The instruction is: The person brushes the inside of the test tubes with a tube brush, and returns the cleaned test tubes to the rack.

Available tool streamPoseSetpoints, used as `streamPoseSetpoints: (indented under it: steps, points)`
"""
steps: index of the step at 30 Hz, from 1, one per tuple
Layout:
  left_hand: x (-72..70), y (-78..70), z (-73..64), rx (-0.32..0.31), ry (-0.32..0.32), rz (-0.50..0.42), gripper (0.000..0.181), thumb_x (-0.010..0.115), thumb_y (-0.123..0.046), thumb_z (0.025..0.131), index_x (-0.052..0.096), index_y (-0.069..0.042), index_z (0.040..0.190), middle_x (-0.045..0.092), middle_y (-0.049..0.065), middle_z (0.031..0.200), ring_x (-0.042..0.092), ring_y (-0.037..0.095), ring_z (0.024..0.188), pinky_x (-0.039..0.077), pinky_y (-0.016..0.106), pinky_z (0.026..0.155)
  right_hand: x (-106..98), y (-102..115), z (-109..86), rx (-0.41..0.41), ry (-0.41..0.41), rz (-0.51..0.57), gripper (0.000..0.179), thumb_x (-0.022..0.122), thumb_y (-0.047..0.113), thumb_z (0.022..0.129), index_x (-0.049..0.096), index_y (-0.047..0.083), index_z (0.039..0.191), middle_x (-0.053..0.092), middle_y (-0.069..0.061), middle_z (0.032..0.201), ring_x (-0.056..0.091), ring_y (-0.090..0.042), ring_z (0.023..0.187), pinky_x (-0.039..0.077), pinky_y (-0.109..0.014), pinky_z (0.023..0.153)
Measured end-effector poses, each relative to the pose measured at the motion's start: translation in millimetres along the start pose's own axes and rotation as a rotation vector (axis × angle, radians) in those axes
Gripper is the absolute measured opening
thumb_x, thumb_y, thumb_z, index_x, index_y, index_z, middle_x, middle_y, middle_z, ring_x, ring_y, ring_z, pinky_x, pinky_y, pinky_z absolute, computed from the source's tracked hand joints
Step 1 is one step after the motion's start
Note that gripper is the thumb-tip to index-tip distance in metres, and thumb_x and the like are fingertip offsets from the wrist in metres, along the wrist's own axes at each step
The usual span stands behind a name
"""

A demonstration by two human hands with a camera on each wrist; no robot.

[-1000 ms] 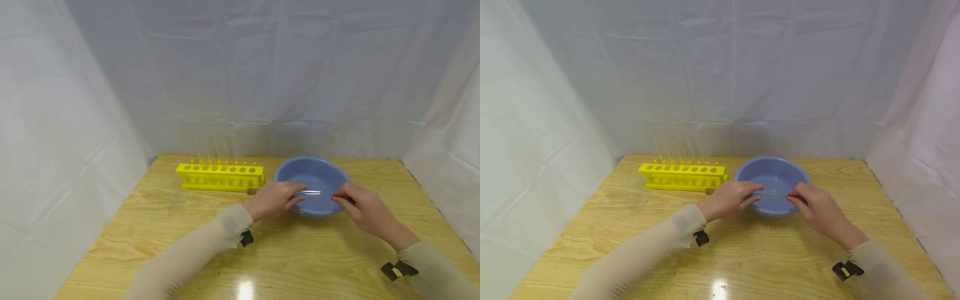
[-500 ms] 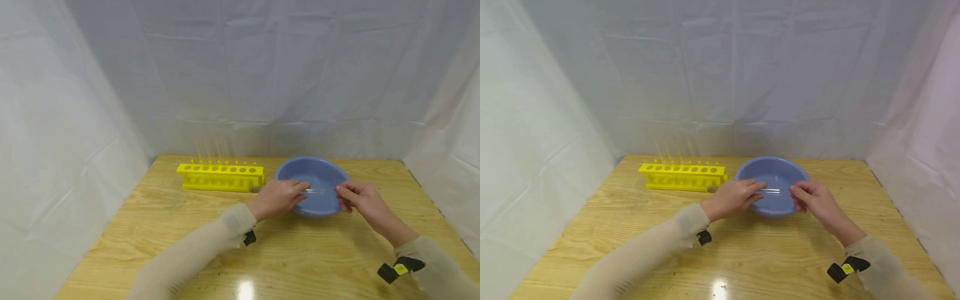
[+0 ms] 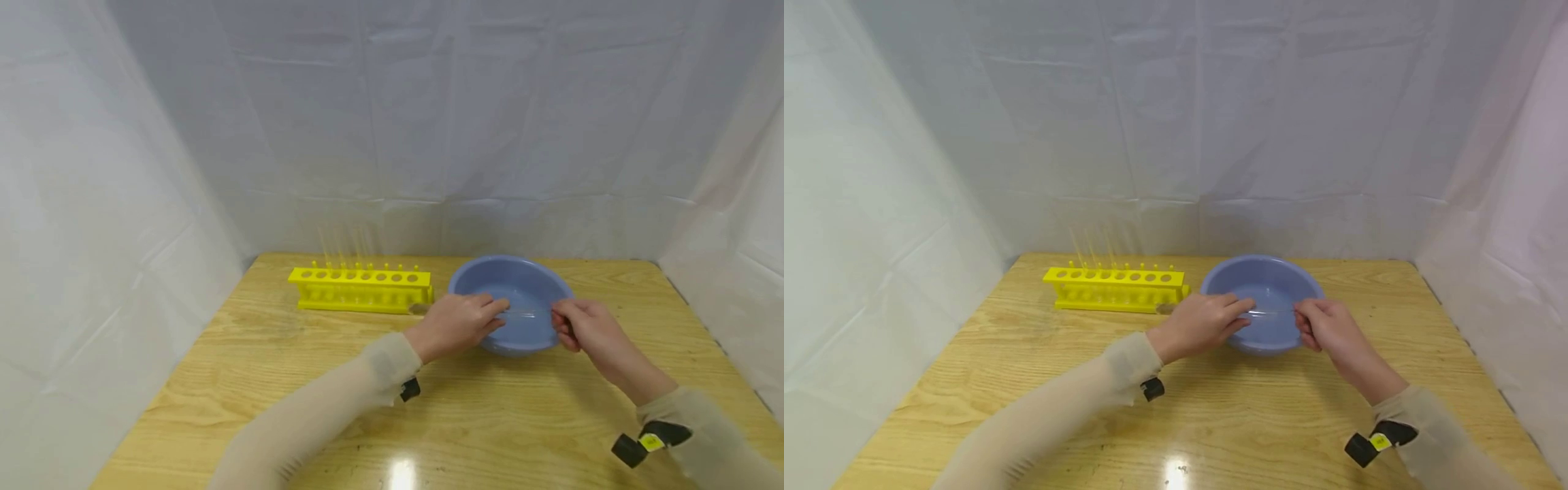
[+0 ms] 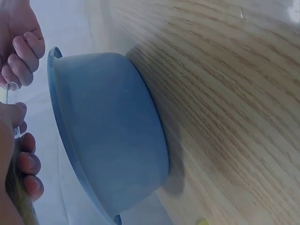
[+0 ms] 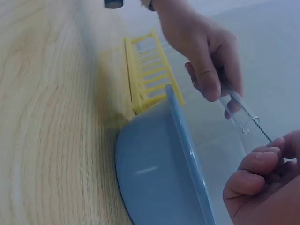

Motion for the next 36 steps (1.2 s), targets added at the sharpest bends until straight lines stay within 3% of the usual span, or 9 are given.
streamPoseSetpoints:
  steps: [6, 16, 25, 33, 36]
  points:
    - [2.7, -0.8, -1.6, 0.017, 0.022, -0.017, 0.032, 0.055, -0.040, 0.104, 0.061, -0.021, 0.129, 0.068, -0.006, 0.095, 0.064, 0.006, 0.069, 0.050, 0.022, 0.052, -2.6, 2.5, -1.0, -0.049, -0.030, -0.138, 0.042, 0.037, 0.023, 0.109, 0.037, 0.008, 0.070, 0.032, 0.001, 0.061, 0.028, -0.012, 0.052, 0.035, -0.030, 0.051]
    - [-0.1, 1.3, -2.7, 0.015, 0.003, -0.090, 0.035, 0.057, -0.040, 0.103, 0.062, -0.019, 0.130, 0.070, -0.005, 0.096, 0.065, 0.008, 0.072, 0.052, 0.024, 0.056, -10.1, 5.1, -1.8, -0.090, -0.037, -0.148, 0.041, 0.038, 0.021, 0.108, 0.036, 0.005, 0.070, 0.032, 0.002, 0.063, 0.030, -0.010, 0.053, 0.034, -0.027, 0.051]
    - [-0.1, 2.4, -4.4, 0.021, -0.014, -0.117, 0.033, 0.056, -0.039, 0.103, 0.061, -0.018, 0.128, 0.068, -0.005, 0.092, 0.064, 0.007, 0.070, 0.051, 0.022, 0.055, -16.9, 5.1, -5.3, -0.120, -0.018, -0.138, 0.043, 0.036, 0.022, 0.110, 0.033, 0.004, 0.070, 0.030, 0.002, 0.060, 0.025, -0.016, 0.049, 0.031, -0.031, 0.048]
    - [8.0, 18.4, -16.9, -0.030, 0.033, -0.155, 0.027, 0.058, -0.036, 0.103, 0.062, -0.018, 0.124, 0.070, -0.006, 0.096, 0.067, 0.008, 0.074, 0.053, 0.024, 0.060, -54.4, -1.0, -13.9, -0.118, -0.093, -0.178, 0.049, 0.033, 0.032, 0.111, 0.033, 0.004, 0.071, 0.026, -0.002, 0.059, 0.024, -0.023, 0.049, 0.029, -0.035, 0.048]
    - [5.9, 21.4, -21.3, -0.024, 0.011, -0.159, 0.026, 0.059, -0.034, 0.102, 0.061, -0.019, 0.123, 0.067, -0.007, 0.091, 0.063, 0.006, 0.069, 0.050, 0.023, 0.057, -64.3, -0.6, -16.8, -0.129, -0.105, -0.226, 0.051, 0.033, 0.035, 0.111, 0.033, 0.002, 0.071, 0.025, -0.004, 0.058, 0.023, -0.024, 0.048, 0.030, -0.035, 0.048]
Point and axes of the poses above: each hand's wrist, its own z-axis towards the middle knuckle, its own x-axis out of the palm, y = z × x, the point moved 10 cm from there along z, towards the middle knuckle
